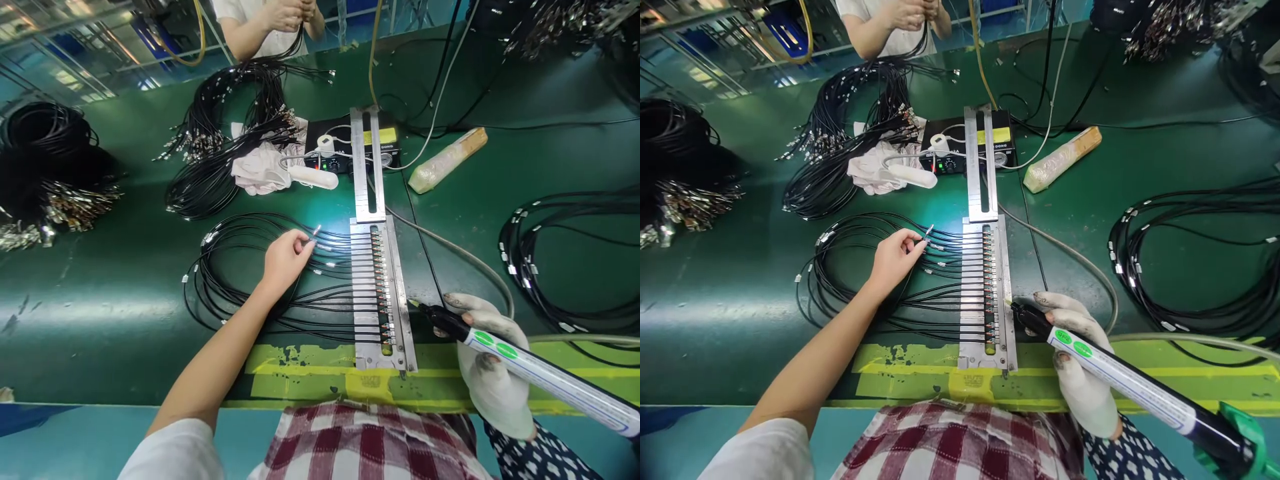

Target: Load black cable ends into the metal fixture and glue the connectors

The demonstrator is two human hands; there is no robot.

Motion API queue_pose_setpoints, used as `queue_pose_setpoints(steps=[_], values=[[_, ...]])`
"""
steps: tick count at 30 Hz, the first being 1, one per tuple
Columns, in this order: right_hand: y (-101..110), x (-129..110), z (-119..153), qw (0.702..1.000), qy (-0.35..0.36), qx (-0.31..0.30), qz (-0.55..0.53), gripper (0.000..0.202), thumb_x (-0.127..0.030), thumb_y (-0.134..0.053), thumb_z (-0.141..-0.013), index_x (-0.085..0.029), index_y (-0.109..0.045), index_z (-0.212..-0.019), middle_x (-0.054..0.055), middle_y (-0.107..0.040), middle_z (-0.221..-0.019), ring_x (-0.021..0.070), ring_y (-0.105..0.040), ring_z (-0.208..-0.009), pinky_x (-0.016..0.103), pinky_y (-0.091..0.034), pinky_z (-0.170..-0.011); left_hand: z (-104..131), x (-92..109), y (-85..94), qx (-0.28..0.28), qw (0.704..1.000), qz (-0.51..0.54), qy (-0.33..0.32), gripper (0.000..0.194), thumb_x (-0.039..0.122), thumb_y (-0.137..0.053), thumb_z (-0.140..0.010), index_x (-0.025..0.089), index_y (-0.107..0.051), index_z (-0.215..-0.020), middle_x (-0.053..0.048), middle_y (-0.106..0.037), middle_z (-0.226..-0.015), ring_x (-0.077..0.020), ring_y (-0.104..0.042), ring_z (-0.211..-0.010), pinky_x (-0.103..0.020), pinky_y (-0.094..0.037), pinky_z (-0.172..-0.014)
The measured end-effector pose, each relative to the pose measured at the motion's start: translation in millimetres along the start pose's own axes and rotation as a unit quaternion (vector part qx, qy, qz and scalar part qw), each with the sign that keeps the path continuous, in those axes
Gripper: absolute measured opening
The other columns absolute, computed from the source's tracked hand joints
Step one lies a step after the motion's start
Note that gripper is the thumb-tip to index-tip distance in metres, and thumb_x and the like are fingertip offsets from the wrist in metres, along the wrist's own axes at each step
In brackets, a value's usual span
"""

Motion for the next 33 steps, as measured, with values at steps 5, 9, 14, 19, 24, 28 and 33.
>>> queue_pose_setpoints(steps=[5, 9, 14, 19, 24, 28, 33], values=[[-3.8, -1.0, -0.1, 1.000, 0.007, -0.023, -0.009, 0.028, -0.049, -0.067, -0.087, -0.023, -0.069, -0.099, 0.011, -0.069, -0.102, 0.0323, -0.067, -0.099, 0.052, -0.060, -0.083, 1.6, 0.2, 0.4, -0.008, 1.000, 0.007, -0.007, 0.019, 0.037, -0.065, -0.086, 0.020, -0.064, -0.094, 0.004, -0.055, -0.068, -0.0129, -0.052, -0.063, -0.024, -0.037, -0.061], [-6.4, -9.1, 0.7, 0.997, 0.013, -0.063, 0.030, 0.015, -0.033, -0.067, -0.087, -0.022, -0.069, -0.099, 0.009, -0.071, -0.097, 0.0291, -0.070, -0.092, 0.048, -0.061, -0.079, 21.3, 27.8, 23.5, 0.091, 0.991, 0.001, -0.094, 0.023, 0.034, -0.068, -0.085, 0.019, -0.063, -0.102, 0.001, -0.055, -0.078, -0.0148, -0.053, -0.071, -0.026, -0.043, -0.065], [-22.3, -31.3, 4.8, 0.974, 0.090, -0.165, 0.127, 0.021, -0.013, -0.065, -0.080, -0.019, -0.068, -0.099, 0.010, -0.074, -0.098, 0.0245, -0.072, -0.087, 0.036, -0.062, -0.070, 96.8, 103.1, 20.8, 0.009, 0.941, 0.039, -0.335, 0.020, 0.015, -0.059, -0.091, 0.016, -0.062, -0.111, -0.007, -0.067, -0.097, -0.0187, -0.061, -0.091, -0.031, -0.049, -0.083], [-36.4, -37.0, 11.8, 0.946, 0.161, -0.206, 0.190, 0.022, -0.014, -0.066, -0.077, -0.017, -0.065, -0.099, 0.012, -0.075, -0.095, 0.0222, -0.074, -0.083, 0.033, -0.062, -0.071, 168.6, 130.7, -23.0, -0.153, 0.863, -0.002, -0.482, 0.037, 0.010, -0.037, -0.099, 0.005, -0.057, -0.130, -0.016, -0.064, -0.131, -0.0257, -0.055, -0.125, -0.037, -0.042, -0.103], [-43.4, -35.8, 15.9, 0.926, 0.190, -0.222, 0.239, 0.015, -0.022, -0.063, -0.082, -0.018, -0.063, -0.096, 0.011, -0.076, -0.091, 0.0212, -0.075, -0.080, 0.033, -0.062, -0.073, 175.4, 120.5, -38.2, -0.162, 0.875, -0.003, -0.457, 0.038, 0.010, -0.039, -0.099, 0.003, -0.055, -0.133, -0.015, -0.060, -0.138, -0.0265, -0.051, -0.131, -0.038, -0.037, -0.108], [-45.8, -34.2, 15.6, 0.922, 0.186, -0.234, 0.247, 0.013, -0.023, -0.062, -0.084, -0.018, -0.063, -0.096, 0.011, -0.076, -0.090, 0.0207, -0.075, -0.082, 0.033, -0.061, -0.072, 175.5, 120.8, -39.4, -0.150, 0.878, -0.005, -0.455, 0.037, 0.011, -0.049, -0.097, 0.005, -0.056, -0.132, -0.015, -0.061, -0.136, -0.0258, -0.053, -0.129, -0.039, -0.039, -0.108], [-45.8, -30.0, 17.5, 0.922, 0.186, -0.238, 0.241, 0.016, -0.025, -0.064, -0.084, -0.016, -0.063, -0.098, 0.012, -0.076, -0.092, 0.0204, -0.075, -0.084, 0.034, -0.061, -0.075, 174.8, 123.6, -37.5, -0.121, 0.882, 0.006, -0.456, 0.034, 0.012, -0.058, -0.093, 0.007, -0.061, -0.126, -0.014, -0.066, -0.130, -0.0248, -0.057, -0.126, -0.038, -0.042, -0.105]])
Point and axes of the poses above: each hand's wrist, its own z-axis away from the middle knuckle, its own y-axis out of the back of the hand, x = y × z, the point moved 8 cm from there along -z, towards the middle knuckle
